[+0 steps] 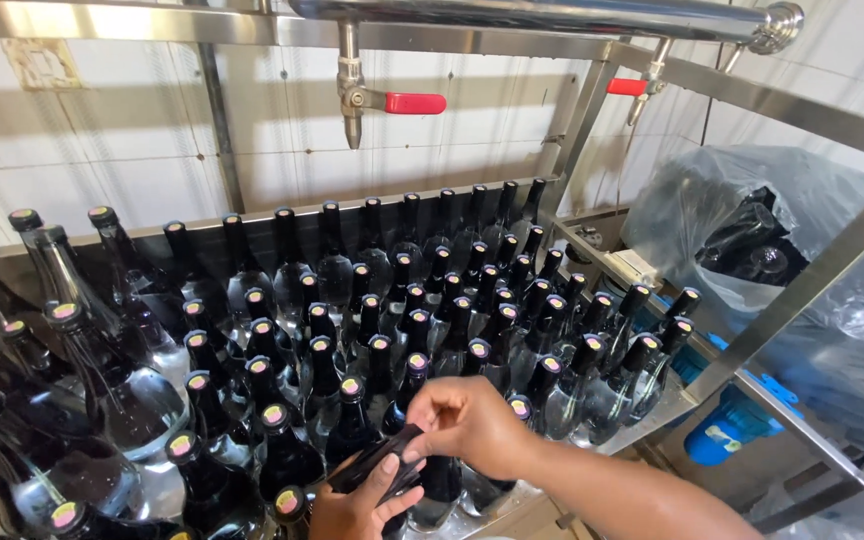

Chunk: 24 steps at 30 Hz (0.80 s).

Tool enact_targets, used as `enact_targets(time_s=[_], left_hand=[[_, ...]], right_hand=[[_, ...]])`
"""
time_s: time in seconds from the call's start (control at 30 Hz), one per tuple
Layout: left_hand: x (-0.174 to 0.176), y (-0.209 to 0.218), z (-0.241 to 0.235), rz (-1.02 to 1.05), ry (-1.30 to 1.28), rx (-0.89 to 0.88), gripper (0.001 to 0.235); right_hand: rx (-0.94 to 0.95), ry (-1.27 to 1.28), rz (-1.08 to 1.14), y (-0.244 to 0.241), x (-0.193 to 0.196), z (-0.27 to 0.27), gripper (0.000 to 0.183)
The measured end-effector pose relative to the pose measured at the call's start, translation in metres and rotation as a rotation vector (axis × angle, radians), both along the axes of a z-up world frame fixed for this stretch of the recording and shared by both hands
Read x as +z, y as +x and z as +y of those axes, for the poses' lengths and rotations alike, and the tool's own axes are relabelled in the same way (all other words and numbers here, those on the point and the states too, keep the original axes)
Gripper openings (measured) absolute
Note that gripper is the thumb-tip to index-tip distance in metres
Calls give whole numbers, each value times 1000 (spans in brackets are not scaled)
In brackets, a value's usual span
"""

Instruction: Using a handheld heat-sealing tool to shrink plastic caps onto glass bottles arranged in a grid.

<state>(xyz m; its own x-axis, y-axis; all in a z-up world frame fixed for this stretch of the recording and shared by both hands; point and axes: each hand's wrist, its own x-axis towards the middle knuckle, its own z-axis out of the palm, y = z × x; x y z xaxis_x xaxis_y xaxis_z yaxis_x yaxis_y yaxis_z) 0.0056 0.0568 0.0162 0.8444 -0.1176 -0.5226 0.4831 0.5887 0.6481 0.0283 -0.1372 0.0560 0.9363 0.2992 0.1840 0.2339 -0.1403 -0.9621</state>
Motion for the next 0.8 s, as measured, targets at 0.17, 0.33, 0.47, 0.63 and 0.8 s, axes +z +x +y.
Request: enact_targets(time_s=[0.17, 0.33, 0.47, 0.63, 0.8], left_hand=[[0, -1, 2, -8, 1, 10, 43], [-18, 0, -3, -22, 27, 129, 36], [-11, -3, 2, -88, 47, 85, 33], [11, -8, 4, -78, 117, 111, 35], [-7, -8, 13, -243, 168, -9, 39]], right_hand=[[-138, -136, -131, -9, 5, 3, 2], [-102, -255, -260, -20, 5, 0, 25], [-265, -294, -292, -24, 8, 5, 24], [-335, -203, -327, -27, 15, 2, 20], [-135, -305, 31, -35, 44, -7, 6]])
